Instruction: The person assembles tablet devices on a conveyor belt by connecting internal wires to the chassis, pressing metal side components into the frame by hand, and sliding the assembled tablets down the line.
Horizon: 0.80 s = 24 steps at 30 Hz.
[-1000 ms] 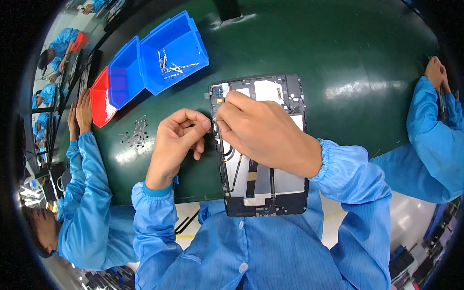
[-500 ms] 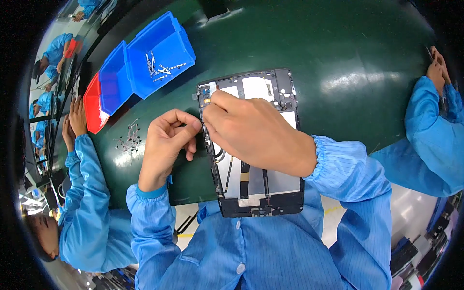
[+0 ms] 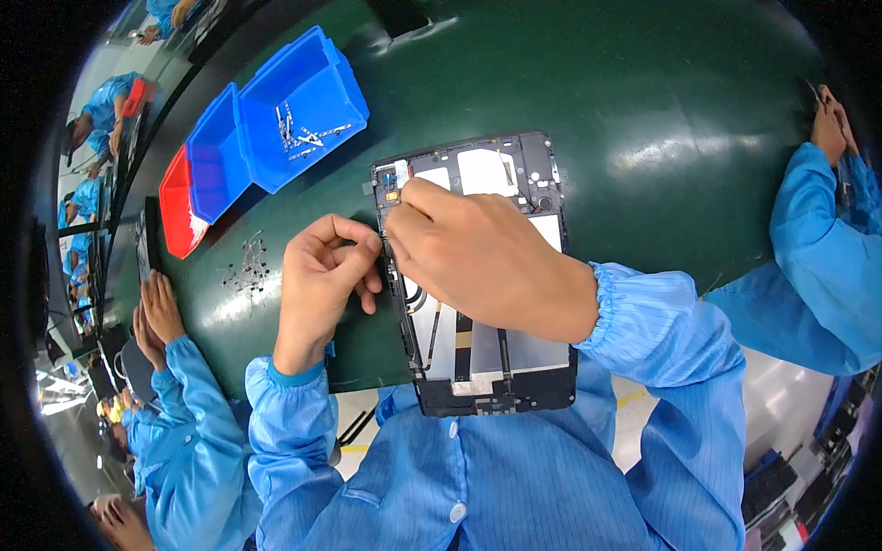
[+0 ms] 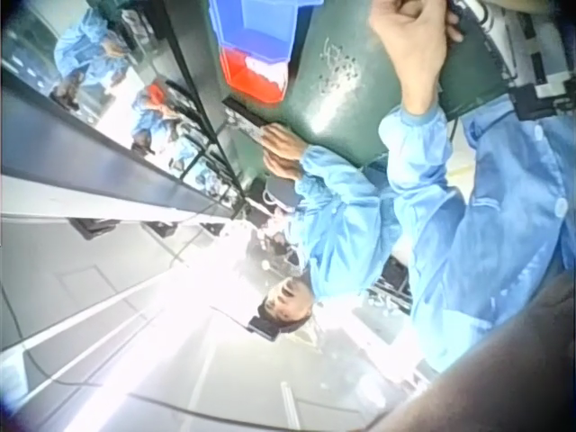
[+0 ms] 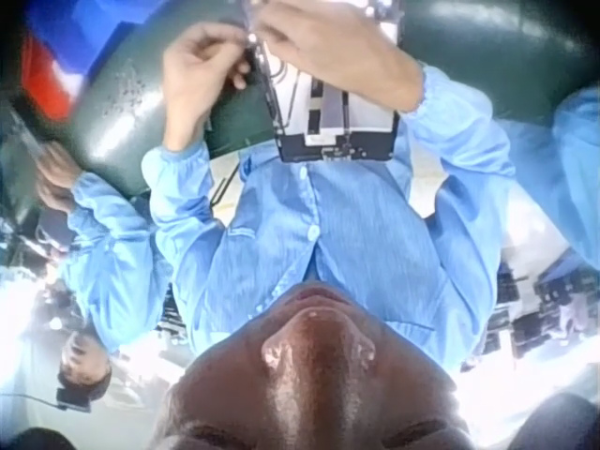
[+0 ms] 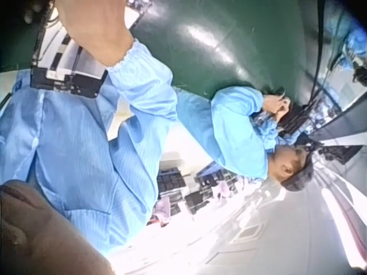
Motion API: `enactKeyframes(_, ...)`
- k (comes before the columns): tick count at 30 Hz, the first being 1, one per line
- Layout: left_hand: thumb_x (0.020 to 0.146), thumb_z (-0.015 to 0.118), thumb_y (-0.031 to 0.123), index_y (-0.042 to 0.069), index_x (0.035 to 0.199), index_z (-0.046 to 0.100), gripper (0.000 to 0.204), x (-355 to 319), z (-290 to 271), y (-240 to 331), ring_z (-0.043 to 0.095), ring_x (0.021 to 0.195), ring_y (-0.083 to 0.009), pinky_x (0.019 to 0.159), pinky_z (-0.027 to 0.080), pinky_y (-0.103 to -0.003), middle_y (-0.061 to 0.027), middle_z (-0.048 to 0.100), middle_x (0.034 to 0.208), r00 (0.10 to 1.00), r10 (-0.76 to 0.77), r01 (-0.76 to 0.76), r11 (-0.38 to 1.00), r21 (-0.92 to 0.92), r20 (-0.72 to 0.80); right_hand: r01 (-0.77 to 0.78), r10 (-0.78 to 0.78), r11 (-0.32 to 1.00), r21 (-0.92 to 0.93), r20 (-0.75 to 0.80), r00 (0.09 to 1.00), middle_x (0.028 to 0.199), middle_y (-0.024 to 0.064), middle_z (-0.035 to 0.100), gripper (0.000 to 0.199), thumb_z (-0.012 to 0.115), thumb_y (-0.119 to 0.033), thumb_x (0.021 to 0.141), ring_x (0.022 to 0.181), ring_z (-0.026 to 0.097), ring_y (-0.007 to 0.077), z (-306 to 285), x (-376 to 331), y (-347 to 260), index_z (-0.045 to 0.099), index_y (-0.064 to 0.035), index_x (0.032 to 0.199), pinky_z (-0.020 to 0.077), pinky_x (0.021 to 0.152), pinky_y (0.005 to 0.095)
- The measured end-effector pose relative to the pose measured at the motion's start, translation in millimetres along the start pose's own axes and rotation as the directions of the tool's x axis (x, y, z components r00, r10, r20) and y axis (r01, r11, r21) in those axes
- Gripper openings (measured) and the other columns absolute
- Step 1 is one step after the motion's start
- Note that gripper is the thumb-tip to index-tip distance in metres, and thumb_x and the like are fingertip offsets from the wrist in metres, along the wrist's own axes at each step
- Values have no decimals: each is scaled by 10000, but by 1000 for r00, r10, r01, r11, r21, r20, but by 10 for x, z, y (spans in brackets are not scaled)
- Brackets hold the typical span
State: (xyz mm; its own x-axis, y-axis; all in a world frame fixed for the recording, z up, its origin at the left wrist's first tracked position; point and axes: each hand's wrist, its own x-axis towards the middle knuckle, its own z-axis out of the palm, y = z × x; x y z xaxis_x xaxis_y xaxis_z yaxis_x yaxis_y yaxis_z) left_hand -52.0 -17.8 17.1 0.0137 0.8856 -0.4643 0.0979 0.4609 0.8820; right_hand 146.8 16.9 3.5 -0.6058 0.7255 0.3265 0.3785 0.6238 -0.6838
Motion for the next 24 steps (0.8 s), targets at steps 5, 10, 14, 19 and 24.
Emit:
enactKeyframes(5, 887, 655, 22, -50, 927, 582, 109, 4, 19, -39, 628, 551, -116, 439, 492, -230, -95, 653, 689, 1000, 14, -15, 998, -65, -25, -10, 10, 1000, 22, 9, 1000, 836, 88, 560, 123, 690, 3, 801, 655, 637, 243, -24, -14, -31, 626, -12, 905, 523, 570, 339)
enactKeyframes(10, 886, 656, 19, -53, 926, 583, 110, 24, 8, -92, 642, 572, -124, 457, 512, -234, -113, 662, 724, 999, 46, -46, 997, -69, -4, -157, 161, 985, 72, -52, 986, 786, 90, 586, 102, 706, -1, 775, 654, 650, 190, -67, -57, -71, 636, 11, 849, 539, 568, 287)
enactKeyframes(14, 892, 666, 22, -38, 961, 566, 136, 31, -34, -74, 646, 586, -124, 479, 528, -236, -91, 638, 795, 997, 53, -49, 996, -78, 55, -111, 117, 990, 87, -73, 990, 752, 86, 595, 85, 705, -20, 757, 624, 620, 173, -52, -32, -49, 644, 11, 807, 499, 537, 294)
enactKeyframes(19, 887, 670, 9, -11, 972, 541, 157, 93, -43, -15, 646, 584, -121, 479, 532, -237, -69, 607, 853, 993, 83, -77, 995, -71, 84, -144, 147, 985, 90, -28, 989, 752, 118, 603, 66, 678, -29, 753, 630, 614, 235, -113, 22, -91, 640, 16, 783, 501, 571, 345)
enactKeyframes(24, 874, 664, 19, 0, 928, 529, 146, 142, -62, 29, 644, 560, -121, 440, 518, -239, -62, 609, 822, 987, 23, -18, 999, -30, 159, -206, 200, 974, 93, 76, 977, 746, 157, 612, 71, 651, -39, 749, 651, 625, 302, -217, 132, -142, 638, 25, 777, 509, 602, 389)
